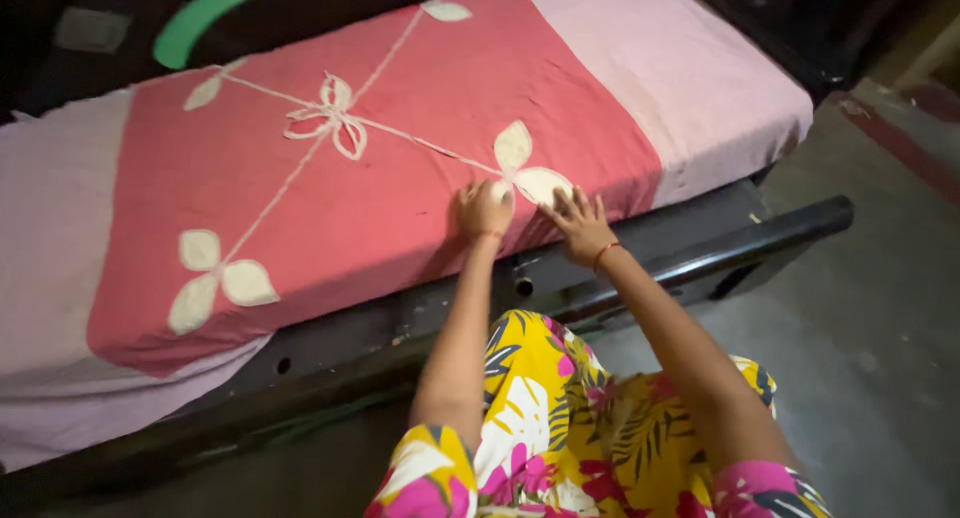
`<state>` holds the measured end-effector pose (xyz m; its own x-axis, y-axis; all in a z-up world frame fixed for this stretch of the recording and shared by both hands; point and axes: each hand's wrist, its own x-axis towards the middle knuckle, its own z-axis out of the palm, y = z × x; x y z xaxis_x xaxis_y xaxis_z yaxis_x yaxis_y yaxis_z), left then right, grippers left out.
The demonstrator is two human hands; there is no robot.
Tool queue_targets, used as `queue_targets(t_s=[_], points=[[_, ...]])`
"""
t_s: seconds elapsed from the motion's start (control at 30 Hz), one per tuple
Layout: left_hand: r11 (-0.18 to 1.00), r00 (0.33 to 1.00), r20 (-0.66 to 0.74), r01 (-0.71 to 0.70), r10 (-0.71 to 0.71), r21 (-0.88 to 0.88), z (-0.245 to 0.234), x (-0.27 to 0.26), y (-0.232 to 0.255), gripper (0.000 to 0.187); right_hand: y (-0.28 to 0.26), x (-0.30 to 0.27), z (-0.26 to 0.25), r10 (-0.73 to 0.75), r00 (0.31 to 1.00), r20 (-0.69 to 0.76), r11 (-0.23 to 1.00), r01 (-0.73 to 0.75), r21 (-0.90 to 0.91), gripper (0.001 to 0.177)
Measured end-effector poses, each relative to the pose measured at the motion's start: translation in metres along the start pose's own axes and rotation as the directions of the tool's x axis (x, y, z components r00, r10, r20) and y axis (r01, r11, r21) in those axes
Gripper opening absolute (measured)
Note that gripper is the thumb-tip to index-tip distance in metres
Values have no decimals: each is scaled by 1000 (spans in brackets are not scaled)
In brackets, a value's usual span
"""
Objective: The person smooths and tucks a pink floral bedsheet onto a mattress. They work along the sides and corners of the bed, pulling the fabric tight and folding the edges under the mattress to secure the sheet.
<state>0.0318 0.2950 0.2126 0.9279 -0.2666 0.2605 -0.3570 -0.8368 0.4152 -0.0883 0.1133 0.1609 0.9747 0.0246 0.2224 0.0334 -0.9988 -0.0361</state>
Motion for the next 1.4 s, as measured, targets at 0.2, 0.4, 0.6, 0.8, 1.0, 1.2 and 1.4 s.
queue_targets(t_s=[0.2, 0.4, 0.6, 0.8, 1.0, 1.2, 1.4], points=[[967, 966, 183, 146, -185, 208, -70, -54, -86, 92, 10, 10, 12, -19, 999, 42, 992, 13, 122, 98], [954, 950, 310, -121, 32, 274, -85, -69, -128, 99, -1, 29, 18, 169, 975, 147, 975, -186, 117, 94], [933, 934, 356, -143, 17, 330, -75, -54, -132, 97, -27, 48, 10, 361, 930, 70, 902, -367, 227, 61], [908, 934, 347, -216, 85, 360, -57, -45, -150, 98, -66, 96, 9, 441, 897, -11, 882, -432, 188, 81], [953, 928, 365, -170, 70, 250, -56, -43, -153, 78, -156, 127, 27, 4, 997, 77, 992, -14, 129, 104], [939, 936, 306, -249, 171, 238, -25, -26, -183, 52, -220, 135, 32, -123, 991, 49, 983, 115, 143, 89], [653, 971, -146, -237, 191, -719, -61, -51, -248, 53, -249, 144, -12, 23, 893, 449, 999, -42, 32, 122]])
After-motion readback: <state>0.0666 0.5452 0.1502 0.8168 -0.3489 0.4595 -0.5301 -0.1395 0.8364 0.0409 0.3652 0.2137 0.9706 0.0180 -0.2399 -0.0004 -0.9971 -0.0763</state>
